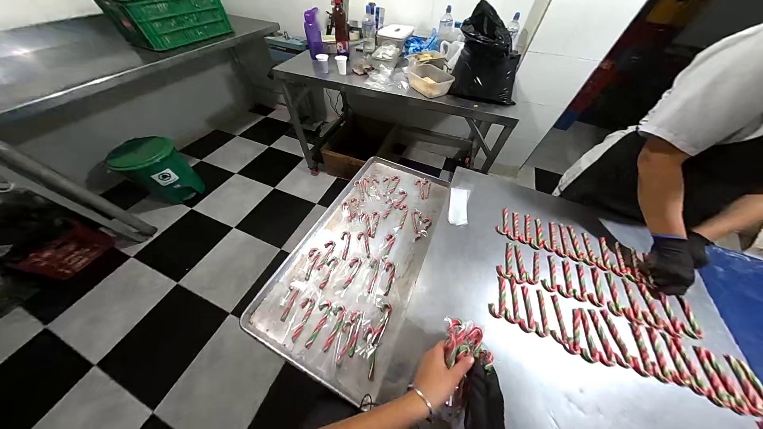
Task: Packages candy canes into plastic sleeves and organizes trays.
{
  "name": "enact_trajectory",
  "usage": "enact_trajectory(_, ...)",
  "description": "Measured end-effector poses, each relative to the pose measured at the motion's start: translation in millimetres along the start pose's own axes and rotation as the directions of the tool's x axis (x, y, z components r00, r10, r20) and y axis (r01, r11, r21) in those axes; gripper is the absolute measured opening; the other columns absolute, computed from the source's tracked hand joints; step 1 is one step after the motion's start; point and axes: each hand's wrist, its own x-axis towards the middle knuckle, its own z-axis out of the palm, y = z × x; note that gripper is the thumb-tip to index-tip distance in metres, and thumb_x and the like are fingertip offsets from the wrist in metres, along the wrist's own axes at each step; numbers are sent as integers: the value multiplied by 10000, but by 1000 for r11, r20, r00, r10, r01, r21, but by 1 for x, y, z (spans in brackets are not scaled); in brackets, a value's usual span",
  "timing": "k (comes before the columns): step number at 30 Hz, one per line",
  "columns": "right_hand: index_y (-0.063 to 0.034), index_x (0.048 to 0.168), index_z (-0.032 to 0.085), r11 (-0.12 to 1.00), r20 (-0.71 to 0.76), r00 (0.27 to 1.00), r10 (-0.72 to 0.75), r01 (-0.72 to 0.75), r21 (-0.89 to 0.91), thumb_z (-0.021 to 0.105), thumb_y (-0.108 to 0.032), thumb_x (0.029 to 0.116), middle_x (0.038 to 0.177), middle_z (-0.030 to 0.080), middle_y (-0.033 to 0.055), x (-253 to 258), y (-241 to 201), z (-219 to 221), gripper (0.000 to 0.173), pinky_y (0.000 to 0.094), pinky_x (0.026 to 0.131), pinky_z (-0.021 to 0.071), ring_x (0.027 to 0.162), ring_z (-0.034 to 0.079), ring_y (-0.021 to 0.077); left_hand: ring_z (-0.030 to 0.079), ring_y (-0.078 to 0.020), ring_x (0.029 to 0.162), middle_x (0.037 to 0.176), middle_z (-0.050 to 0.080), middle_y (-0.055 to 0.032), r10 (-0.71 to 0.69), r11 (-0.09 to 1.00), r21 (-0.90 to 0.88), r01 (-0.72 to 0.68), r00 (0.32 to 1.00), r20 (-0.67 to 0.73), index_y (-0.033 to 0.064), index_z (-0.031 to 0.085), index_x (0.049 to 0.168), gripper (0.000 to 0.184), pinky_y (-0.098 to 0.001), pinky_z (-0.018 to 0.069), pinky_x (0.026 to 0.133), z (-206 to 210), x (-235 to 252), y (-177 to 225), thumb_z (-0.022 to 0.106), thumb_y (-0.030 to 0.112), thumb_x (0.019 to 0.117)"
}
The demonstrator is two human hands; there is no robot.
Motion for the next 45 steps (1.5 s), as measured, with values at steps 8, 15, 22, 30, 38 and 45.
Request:
enact_trajectory(8,79,1374,531,962,316,934,164,-82,-259,529,-168,1047,1235,649,231,65,11,200,409,398,997,518,1121,642,249,635,-340,1171,1249,652,-248,-166,986,-34,163,954,-249,-53,567,1349,626,-514,472,1048,-191,70,-31,663,447,985)
enact_trajectory(15,59,1372,566,890,103,994,40,12,-456,562,-208,1031,1289,646,228,173,57,238,434,429,1066,483,1206,625,271,642,-359,1161,1233,659,-260,-155,985,52,164,978,-142,-54,601,1318,597,-528,481,1037,-225,219,-28,676,431,977)
enact_trajectory(22,39,1434,512,716,17,974,-225,177,-675,518,-189,1054,1394,579,252,228,24,264,443,527,1103,434,1295,563,366,492,-496,1341,1505,415,-352,174,943,330,-43,910,-377,-93,340,1525,822,-611,433,1094,-280,273,-3,702,397,973)
enact_trajectory(30,-201,1629,283,112,309,933,-187,332,-937,354,-608,1027,1696,213,124,325,57,302,730,735,1160,143,1554,141,431,84,-469,1563,1702,168,-191,338,531,830,-169,941,-25,179,326,1624,831,-752,33,1183,-310,356,-22,465,689,983)
enact_trajectory(38,-171,1631,267,22,297,942,-158,304,-953,287,-596,1040,1682,237,158,431,33,330,728,726,1170,138,1554,142,434,17,-483,1563,1715,94,-187,342,508,857,-81,933,-115,186,275,1641,962,-772,-41,1162,-350,463,27,349,825,927)
enact_trajectory(45,-132,1614,304,7,264,904,-337,283,-959,317,-534,1051,1654,281,203,453,29,341,692,697,1152,217,1529,227,441,30,-492,1560,1701,104,-237,524,466,868,-171,844,-115,155,262,1642,886,-772,-26,1166,-370,504,53,338,745,985)
